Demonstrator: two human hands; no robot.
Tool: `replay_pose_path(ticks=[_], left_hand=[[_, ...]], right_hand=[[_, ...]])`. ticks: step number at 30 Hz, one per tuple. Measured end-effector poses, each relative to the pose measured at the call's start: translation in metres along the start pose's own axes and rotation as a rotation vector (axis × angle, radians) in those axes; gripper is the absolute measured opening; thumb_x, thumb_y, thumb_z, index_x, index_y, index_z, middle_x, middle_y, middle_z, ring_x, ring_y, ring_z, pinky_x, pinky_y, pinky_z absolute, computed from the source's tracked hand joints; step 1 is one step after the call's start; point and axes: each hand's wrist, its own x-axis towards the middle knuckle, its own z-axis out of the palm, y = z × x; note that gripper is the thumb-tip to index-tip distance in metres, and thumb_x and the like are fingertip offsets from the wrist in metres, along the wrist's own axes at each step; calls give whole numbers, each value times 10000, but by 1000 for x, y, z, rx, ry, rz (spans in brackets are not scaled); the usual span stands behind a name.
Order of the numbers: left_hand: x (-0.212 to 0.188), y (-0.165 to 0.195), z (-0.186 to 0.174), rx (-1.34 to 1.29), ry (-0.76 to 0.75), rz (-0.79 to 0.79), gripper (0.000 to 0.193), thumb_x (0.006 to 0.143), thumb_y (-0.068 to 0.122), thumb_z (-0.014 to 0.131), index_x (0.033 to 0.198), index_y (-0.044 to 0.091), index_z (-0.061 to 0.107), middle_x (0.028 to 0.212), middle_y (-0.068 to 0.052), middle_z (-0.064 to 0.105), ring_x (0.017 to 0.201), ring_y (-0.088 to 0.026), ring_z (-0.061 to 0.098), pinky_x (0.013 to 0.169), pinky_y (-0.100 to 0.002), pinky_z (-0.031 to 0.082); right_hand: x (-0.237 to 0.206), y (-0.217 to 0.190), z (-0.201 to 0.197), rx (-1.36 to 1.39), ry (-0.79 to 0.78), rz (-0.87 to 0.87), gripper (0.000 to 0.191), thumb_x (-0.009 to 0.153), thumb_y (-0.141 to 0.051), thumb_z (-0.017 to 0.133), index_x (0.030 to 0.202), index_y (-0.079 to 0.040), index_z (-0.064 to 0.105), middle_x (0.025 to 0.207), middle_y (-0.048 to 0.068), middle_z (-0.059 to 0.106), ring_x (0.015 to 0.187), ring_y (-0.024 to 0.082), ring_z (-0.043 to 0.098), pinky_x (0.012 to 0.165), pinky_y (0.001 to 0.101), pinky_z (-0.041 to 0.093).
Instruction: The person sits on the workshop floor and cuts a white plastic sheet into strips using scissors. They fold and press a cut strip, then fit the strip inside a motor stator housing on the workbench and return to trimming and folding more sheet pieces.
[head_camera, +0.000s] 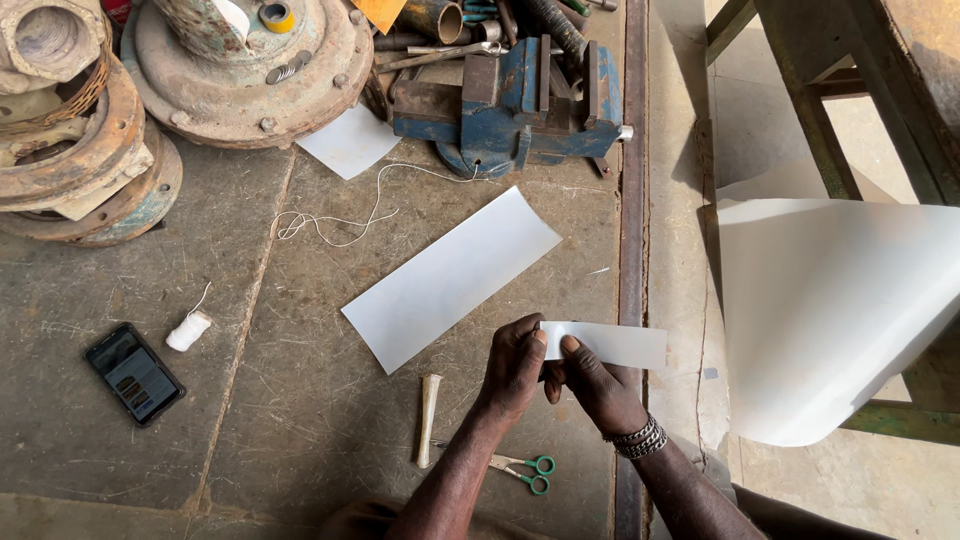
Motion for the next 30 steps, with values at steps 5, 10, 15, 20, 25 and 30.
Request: replay_pose_path(ticks=[5, 10, 15, 20, 25, 30], left_hand=[[-1, -4, -1, 77, -45, -2, 412, 1070, 405, 480, 931, 29, 571, 708, -42, 612, 574, -102, 613, 510, -255, 522], [-1, -10, -4, 121, -39, 0, 394, 1065, 349, 511, 870, 10, 554, 661, -59, 599, 506, -122, 589, 463, -275, 503], [1, -7, 0, 144, 12, -16, 383, 1071, 361, 485, 913, 23, 572, 683, -39, 592, 528, -103, 589, 468, -270, 507], [0, -2, -1, 127, -65, -9, 386, 1099, 363, 467, 985, 20, 601, 789, -23, 606, 640, -85, 608, 565, -256, 527], [1, -8, 0, 201, -27, 52, 396, 1077, 340, 491, 896, 4, 598, 682, -32, 587, 533, -93, 580, 476, -264, 497], [1, -14, 1, 196, 6, 48, 357, 1093, 315, 481, 915, 21, 577, 714, -12, 566, 586, -72, 564, 516, -253, 490]], right_hand=[[3, 7, -5, 132, 47, 46, 278, 1048, -242, 532, 990, 24, 590, 726, 100, 613, 610, 250, 651, 562, 380, 539], [0, 12, -5, 106, 57, 47, 287, 1038, -242, 541, 998, 36, 602, 700, 120, 616, 584, 254, 640, 536, 388, 530], [5, 8, 0, 180, 81, 46, 269, 1037, -243, 557, 1003, 23, 582, 724, 107, 608, 607, 246, 642, 544, 382, 530], [8, 3, -3, 195, 101, 64, 275, 1034, -260, 560, 1004, 13, 576, 731, 93, 600, 610, 238, 641, 550, 377, 537], [5, 8, -1, 87, 70, 43, 332, 1055, -276, 557, 986, 47, 590, 727, 122, 623, 602, 253, 650, 547, 374, 531], [9, 6, -5, 161, 126, 39, 283, 1024, -265, 562, 1015, 16, 595, 727, 108, 636, 605, 238, 661, 544, 365, 540]])
